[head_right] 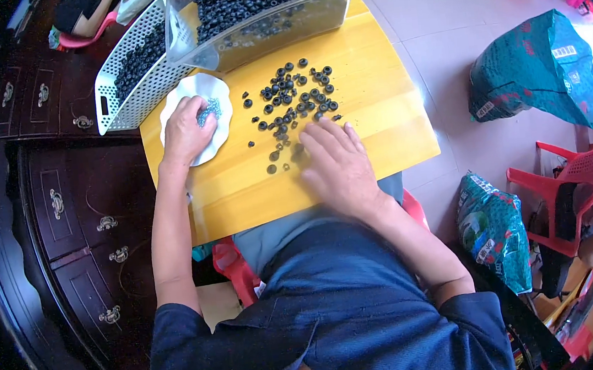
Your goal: The person gathers black plastic components from a container and places them on a table. They pick up small clear pins from a plate and insert them into the black components before placing the assembled pieces into a plastic bag.
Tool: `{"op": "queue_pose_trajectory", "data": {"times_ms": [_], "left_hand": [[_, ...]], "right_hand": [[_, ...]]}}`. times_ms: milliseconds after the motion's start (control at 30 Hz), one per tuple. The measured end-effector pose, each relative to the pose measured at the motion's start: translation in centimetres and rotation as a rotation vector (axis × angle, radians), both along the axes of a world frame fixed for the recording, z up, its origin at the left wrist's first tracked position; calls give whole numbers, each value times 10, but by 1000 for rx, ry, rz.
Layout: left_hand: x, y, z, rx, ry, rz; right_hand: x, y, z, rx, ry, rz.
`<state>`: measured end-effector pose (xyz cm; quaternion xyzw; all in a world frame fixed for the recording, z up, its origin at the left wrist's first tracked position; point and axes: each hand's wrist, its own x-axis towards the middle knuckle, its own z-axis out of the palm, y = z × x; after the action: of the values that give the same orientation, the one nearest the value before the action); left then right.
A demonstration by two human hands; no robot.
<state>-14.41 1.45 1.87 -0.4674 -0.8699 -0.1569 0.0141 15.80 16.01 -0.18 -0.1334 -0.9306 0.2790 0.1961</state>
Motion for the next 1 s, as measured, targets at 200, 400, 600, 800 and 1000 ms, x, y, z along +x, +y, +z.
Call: {"op": "queue_pose_trajectory", "data": {"times_ms": [200,400,600,800,1000], "left_hand": [[-1,-1,0,-11,-5,2],[-2,-5,1,-4,17,-16],[0,-7,2,55,16,-71],[-1,-5,2,-19,16,-51],[0,-4,1,-35,15,-19]], "right_hand": [[-6,0,-2,72,-84,-18],[-6,-1,1,81,-50,-5],[-26,8,4,120,-17,-33],[-30,12,-2,134,-24,-129],[-10,11,-5,99,97,-65]]}}
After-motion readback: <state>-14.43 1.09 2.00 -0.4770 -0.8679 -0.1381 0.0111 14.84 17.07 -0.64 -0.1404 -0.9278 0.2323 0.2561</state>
